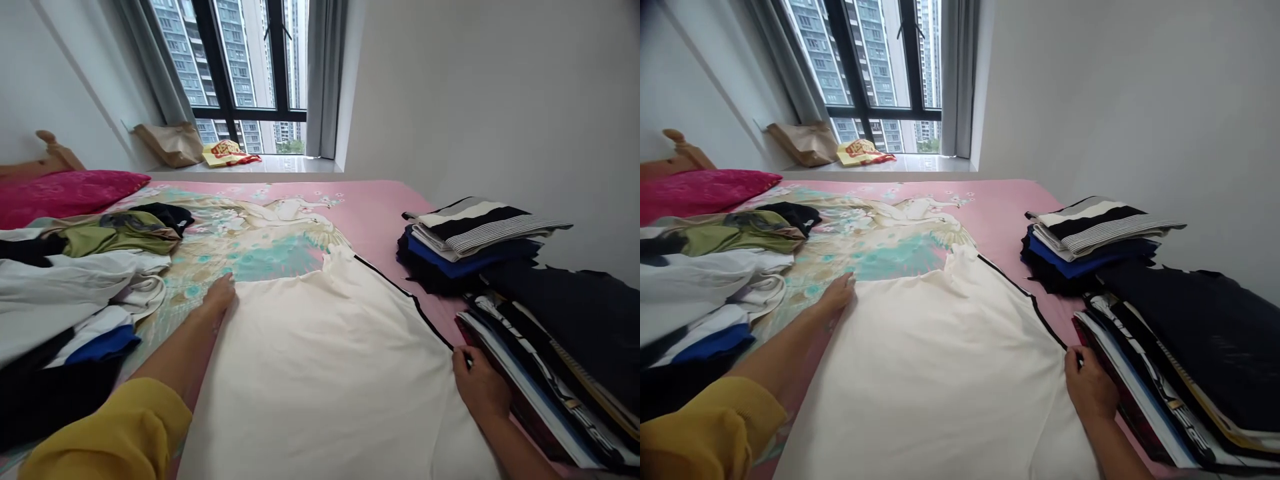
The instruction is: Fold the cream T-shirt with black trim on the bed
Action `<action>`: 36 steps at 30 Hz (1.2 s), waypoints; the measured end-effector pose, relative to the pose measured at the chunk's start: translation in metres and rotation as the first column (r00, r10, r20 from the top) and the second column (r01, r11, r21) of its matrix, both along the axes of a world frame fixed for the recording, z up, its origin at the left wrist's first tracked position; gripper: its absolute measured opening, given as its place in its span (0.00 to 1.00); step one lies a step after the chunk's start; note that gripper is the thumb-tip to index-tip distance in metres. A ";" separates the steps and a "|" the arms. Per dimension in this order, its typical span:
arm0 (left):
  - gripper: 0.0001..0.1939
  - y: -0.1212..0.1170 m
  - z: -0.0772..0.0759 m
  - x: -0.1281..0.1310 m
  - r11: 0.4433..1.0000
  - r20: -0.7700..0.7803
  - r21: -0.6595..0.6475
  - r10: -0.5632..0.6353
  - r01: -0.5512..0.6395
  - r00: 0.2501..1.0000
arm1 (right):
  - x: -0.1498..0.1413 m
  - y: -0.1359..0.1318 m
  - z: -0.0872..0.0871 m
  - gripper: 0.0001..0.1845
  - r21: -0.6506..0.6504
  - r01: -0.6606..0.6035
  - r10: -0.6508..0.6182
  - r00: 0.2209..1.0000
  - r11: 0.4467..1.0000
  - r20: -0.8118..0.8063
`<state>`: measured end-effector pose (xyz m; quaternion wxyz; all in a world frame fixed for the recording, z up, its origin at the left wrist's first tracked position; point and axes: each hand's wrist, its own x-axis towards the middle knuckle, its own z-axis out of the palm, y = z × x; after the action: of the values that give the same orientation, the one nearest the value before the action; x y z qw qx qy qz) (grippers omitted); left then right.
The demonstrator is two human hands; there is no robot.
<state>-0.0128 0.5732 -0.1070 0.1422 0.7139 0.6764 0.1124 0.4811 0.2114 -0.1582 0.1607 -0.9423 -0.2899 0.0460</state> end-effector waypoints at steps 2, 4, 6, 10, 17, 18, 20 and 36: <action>0.23 0.014 0.001 0.004 0.998 -0.034 -0.056 -0.022 0.020 0.999 | 0.002 0.000 -0.002 0.21 0.012 0.010 -0.010 1.000 1.000 -0.001; 0.16 0.021 0.003 0.004 0.993 -0.059 -0.107 -0.049 0.043 0.997 | 0.002 0.000 -0.003 0.21 0.031 0.015 -0.015 1.000 0.999 -0.002; 0.13 0.023 0.005 0.000 0.990 -0.073 -0.129 -0.059 0.049 0.996 | 0.002 0.000 -0.002 0.21 0.044 0.019 -0.018 1.000 0.999 -0.007; 0.13 0.016 0.007 -0.001 0.995 -0.108 -0.098 0.026 -0.037 0.994 | 0.000 0.001 0.001 0.21 0.046 0.034 -0.033 0.999 0.998 -0.028; 0.20 0.015 0.031 0.101 0.992 -0.103 0.111 -0.049 0.060 0.993 | 0.000 0.002 0.003 0.19 0.091 0.011 -0.009 1.000 0.996 -0.021; 0.19 0.015 0.035 0.126 0.984 -0.087 0.108 -0.130 0.139 0.988 | 0.000 0.002 0.003 0.19 0.112 0.008 -0.007 1.000 0.994 -0.014; 0.21 0.016 0.040 0.177 0.958 -0.066 0.094 -0.266 0.272 0.962 | 0.000 0.002 0.003 0.19 0.155 0.010 -0.008 1.000 0.988 -0.009; 0.18 0.010 0.024 0.419 0.675 -0.256 -0.063 -0.723 0.735 0.642 | 0.012 0.005 0.004 0.21 0.396 -0.036 0.042 0.999 0.918 -0.007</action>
<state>0.4064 0.5831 -0.0829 0.0688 0.9369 0.3413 -0.0331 0.4930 0.2168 -0.1544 0.3491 -0.8841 -0.3108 -0.0031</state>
